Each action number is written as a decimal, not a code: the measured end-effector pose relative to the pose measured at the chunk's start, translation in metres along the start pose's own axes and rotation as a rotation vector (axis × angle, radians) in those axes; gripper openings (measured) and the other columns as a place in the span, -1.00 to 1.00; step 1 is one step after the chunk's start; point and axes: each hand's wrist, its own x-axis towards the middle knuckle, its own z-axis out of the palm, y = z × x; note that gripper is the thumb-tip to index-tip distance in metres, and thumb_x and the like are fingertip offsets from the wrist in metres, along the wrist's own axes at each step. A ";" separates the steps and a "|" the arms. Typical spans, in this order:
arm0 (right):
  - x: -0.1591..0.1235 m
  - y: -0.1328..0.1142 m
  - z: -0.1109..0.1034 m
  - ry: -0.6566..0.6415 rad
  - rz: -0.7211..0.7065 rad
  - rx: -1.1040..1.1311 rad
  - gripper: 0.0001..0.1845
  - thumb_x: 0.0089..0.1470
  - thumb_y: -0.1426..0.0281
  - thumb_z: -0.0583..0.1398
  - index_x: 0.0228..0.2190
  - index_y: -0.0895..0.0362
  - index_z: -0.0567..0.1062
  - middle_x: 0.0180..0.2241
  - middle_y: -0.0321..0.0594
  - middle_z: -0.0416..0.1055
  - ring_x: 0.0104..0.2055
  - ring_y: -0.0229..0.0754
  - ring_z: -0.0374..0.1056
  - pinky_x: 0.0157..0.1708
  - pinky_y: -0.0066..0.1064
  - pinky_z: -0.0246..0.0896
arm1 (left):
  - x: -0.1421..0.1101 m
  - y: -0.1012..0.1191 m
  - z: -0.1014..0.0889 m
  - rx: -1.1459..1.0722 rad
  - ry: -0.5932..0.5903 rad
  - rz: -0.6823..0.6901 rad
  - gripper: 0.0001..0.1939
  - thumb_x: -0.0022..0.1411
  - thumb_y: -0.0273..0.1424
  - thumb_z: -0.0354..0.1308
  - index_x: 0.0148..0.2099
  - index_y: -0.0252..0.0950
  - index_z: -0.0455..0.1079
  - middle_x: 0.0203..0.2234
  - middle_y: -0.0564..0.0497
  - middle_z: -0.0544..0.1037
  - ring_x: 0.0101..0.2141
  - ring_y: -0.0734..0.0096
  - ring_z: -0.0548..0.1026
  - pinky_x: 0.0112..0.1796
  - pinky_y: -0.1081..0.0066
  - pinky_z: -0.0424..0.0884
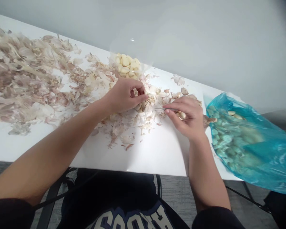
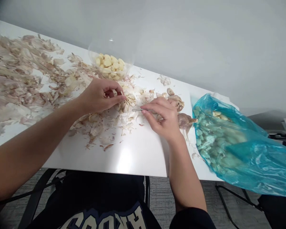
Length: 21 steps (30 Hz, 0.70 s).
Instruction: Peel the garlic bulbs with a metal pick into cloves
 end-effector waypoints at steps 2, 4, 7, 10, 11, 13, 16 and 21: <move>-0.001 -0.002 0.008 -0.004 0.021 -0.047 -0.88 0.14 0.31 0.25 -0.30 0.03 0.60 -0.39 -0.30 0.50 -0.32 -0.24 0.41 -0.22 -0.27 0.20 | 0.000 0.000 0.001 0.006 0.017 0.022 -0.83 0.13 -0.35 0.25 -0.45 -0.33 0.43 -0.59 0.08 0.47 -0.60 0.63 0.27 -0.51 0.52 0.21; -0.002 -0.003 0.015 0.012 0.021 -0.079 -0.86 0.16 0.29 0.23 -0.27 0.02 0.60 -0.37 -0.31 0.49 -0.32 -0.25 0.41 -0.21 -0.26 0.16 | -0.001 -0.001 0.001 0.009 0.032 0.042 -0.82 0.12 -0.35 0.26 -0.47 -0.32 0.42 -0.60 0.09 0.47 -0.59 0.62 0.28 -0.50 0.52 0.22; -0.003 -0.005 0.020 0.029 0.000 -0.107 -0.85 0.19 0.30 0.21 -0.25 0.01 0.60 -0.37 -0.32 0.49 -0.32 -0.26 0.41 -0.20 -0.25 0.10 | -0.001 -0.001 0.001 0.014 0.054 0.078 -0.80 0.11 -0.35 0.27 -0.50 -0.32 0.41 -0.62 0.11 0.46 -0.59 0.62 0.28 -0.48 0.51 0.25; -0.002 -0.006 0.021 0.033 -0.021 -0.143 -0.86 0.19 0.32 0.21 -0.24 0.01 0.59 -0.38 -0.33 0.48 -0.32 -0.27 0.41 -0.21 -0.27 0.04 | -0.001 -0.001 0.002 0.031 0.070 0.106 -0.78 0.12 -0.35 0.27 -0.51 -0.32 0.40 -0.65 0.13 0.43 -0.60 0.63 0.29 -0.44 0.50 0.27; -0.002 -0.007 0.021 0.036 -0.028 -0.154 -0.86 0.19 0.32 0.21 -0.24 0.01 0.59 -0.38 -0.33 0.48 -0.31 -0.28 0.41 -0.21 -0.27 0.03 | -0.001 -0.001 0.002 0.037 0.073 0.112 -0.78 0.12 -0.36 0.27 -0.52 -0.32 0.40 -0.66 0.14 0.42 -0.60 0.63 0.29 -0.43 0.50 0.28; -0.002 -0.008 0.020 0.032 -0.039 -0.169 -0.86 0.20 0.33 0.20 -0.26 0.03 0.59 -0.39 -0.33 0.48 -0.31 -0.27 0.40 -0.22 -0.27 0.00 | -0.001 -0.001 0.003 0.042 0.079 0.115 -0.78 0.12 -0.36 0.27 -0.52 -0.32 0.39 -0.67 0.15 0.41 -0.60 0.64 0.29 -0.42 0.50 0.28; -0.001 -0.010 0.020 0.015 -0.036 -0.183 -0.85 0.21 0.34 0.19 -0.29 0.03 0.59 -0.39 -0.34 0.48 -0.32 -0.28 0.38 -0.22 -0.27 -0.03 | -0.002 -0.001 0.004 0.033 0.084 0.113 -0.77 0.12 -0.36 0.28 -0.53 -0.32 0.38 -0.67 0.16 0.40 -0.61 0.64 0.29 -0.43 0.50 0.28; -0.001 -0.016 0.022 -0.028 -0.095 -0.230 -0.87 0.20 0.39 0.20 -0.32 0.05 0.58 -0.38 -0.36 0.50 -0.33 -0.28 0.32 -0.22 -0.25 -0.09 | -0.002 -0.002 0.004 0.023 0.084 0.079 -0.77 0.13 -0.36 0.26 -0.52 -0.31 0.37 -0.63 0.13 0.42 -0.59 0.62 0.31 -0.43 0.48 0.29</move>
